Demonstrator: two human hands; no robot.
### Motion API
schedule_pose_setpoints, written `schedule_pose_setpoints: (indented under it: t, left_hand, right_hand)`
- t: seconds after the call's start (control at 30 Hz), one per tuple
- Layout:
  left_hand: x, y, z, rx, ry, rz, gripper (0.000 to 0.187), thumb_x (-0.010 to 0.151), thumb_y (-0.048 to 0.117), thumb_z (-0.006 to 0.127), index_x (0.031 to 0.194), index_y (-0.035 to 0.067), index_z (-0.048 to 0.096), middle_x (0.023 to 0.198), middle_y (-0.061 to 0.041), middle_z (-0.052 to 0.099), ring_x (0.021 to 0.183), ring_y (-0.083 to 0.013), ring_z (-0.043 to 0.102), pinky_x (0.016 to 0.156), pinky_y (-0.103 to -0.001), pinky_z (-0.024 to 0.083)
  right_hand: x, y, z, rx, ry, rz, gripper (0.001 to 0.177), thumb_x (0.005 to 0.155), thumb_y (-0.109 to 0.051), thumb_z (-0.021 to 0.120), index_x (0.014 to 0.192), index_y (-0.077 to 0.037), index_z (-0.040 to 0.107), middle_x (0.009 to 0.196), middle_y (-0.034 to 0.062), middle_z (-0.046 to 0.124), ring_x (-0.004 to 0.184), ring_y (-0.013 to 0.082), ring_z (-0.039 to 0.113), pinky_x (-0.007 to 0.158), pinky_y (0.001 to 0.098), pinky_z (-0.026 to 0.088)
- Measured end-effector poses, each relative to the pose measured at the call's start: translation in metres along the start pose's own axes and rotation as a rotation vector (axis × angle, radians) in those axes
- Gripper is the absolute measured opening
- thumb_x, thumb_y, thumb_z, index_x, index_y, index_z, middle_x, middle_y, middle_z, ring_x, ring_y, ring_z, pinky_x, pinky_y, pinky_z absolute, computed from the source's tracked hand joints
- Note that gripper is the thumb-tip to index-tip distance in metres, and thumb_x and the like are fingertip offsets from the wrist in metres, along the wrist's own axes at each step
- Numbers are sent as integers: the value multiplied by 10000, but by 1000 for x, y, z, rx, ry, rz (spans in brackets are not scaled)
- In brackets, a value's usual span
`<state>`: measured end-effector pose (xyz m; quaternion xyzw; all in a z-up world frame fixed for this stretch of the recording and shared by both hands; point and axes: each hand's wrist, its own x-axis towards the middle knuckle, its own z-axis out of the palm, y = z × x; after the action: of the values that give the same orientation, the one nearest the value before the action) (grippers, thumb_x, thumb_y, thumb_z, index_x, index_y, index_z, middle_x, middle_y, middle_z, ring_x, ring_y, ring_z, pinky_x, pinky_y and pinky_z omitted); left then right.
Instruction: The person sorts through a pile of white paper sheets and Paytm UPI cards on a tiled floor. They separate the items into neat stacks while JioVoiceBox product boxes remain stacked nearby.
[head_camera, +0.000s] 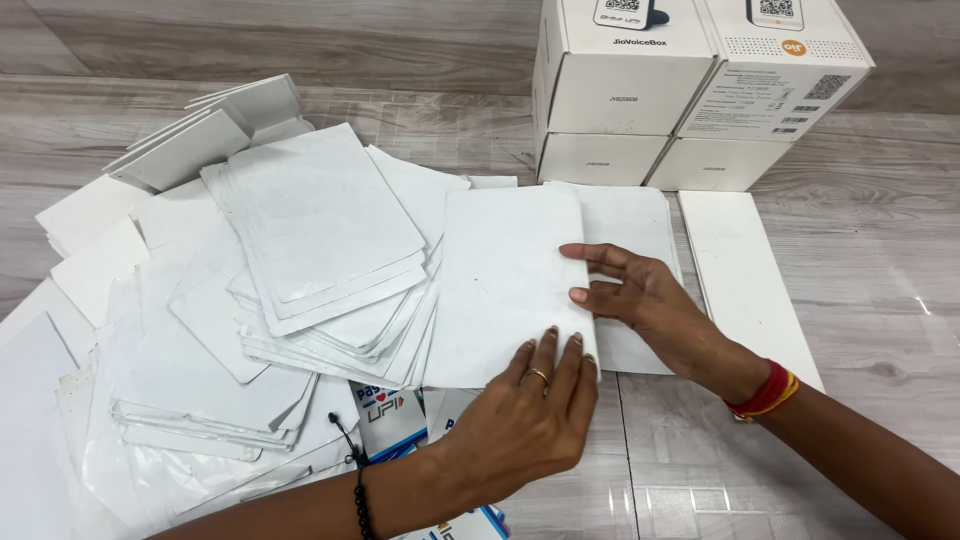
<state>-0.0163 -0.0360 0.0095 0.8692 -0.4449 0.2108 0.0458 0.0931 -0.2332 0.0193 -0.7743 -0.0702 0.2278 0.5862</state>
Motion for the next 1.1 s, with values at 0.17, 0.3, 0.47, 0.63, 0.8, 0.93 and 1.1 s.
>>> schedule_pose_setpoints:
  t: [0.17,0.3,0.47,0.63,0.8,0.93,1.1]
  left_hand:
    - [11,-2,7,21,-21,9,498,847,66,629,1283,-166,559,1303,-404,576,1239,-542,572,1002,-591,509]
    - [10,-7,16,84,-131,50,550,835,73,636,1313,-175,525,1336,-411,540,1281,-545,531,1040,-574,471]
    - [10,-9,33,78,-243,71,549,827,70,653,1303,-173,529,1309,-413,552,1261,-535,539,1029,-568,478]
    - [10,-9,47,92,-208,118,492,834,54,662,1273,-153,583,1241,-389,617,1194,-499,612,998,-540,524]
    - [9,-6,57,80,-153,162,449,841,69,664,1236,-139,618,1195,-369,654,1152,-487,650,935,-538,563]
    - [11,-7,56,67,-162,162,448,857,68,663,1248,-146,611,1207,-375,647,1167,-494,639,929,-541,563]
    - [10,-15,45,96,-167,97,490,800,80,675,1245,-110,602,1220,-344,640,1162,-464,650,948,-507,572]
  right_hand:
    - [-14,5,-24,-38,79,-2,690,757,-256,765,1412,-135,586,1496,140,563,1381,340,512,1124,523,419]
    - [-26,10,-48,-82,151,-26,673,766,-215,763,1410,-126,589,1459,123,598,1346,302,543,1122,497,428]
    - [-31,15,-69,-95,202,24,665,778,-189,756,1422,-155,599,1182,149,748,1210,242,642,1104,417,453]
    - [-26,20,-73,-205,231,115,645,794,-210,765,1422,-188,622,909,93,694,936,188,658,866,361,546]
    - [-21,26,-73,-431,249,100,615,816,-241,789,1407,-170,635,810,87,538,717,156,535,665,308,504]
    - [-15,32,-75,-504,230,-103,620,789,-226,798,1371,-114,616,1043,58,548,716,114,537,682,253,582]
    - [-1,34,-82,-719,233,-46,600,765,-241,802,1335,-149,638,1219,35,563,761,118,578,704,277,602]
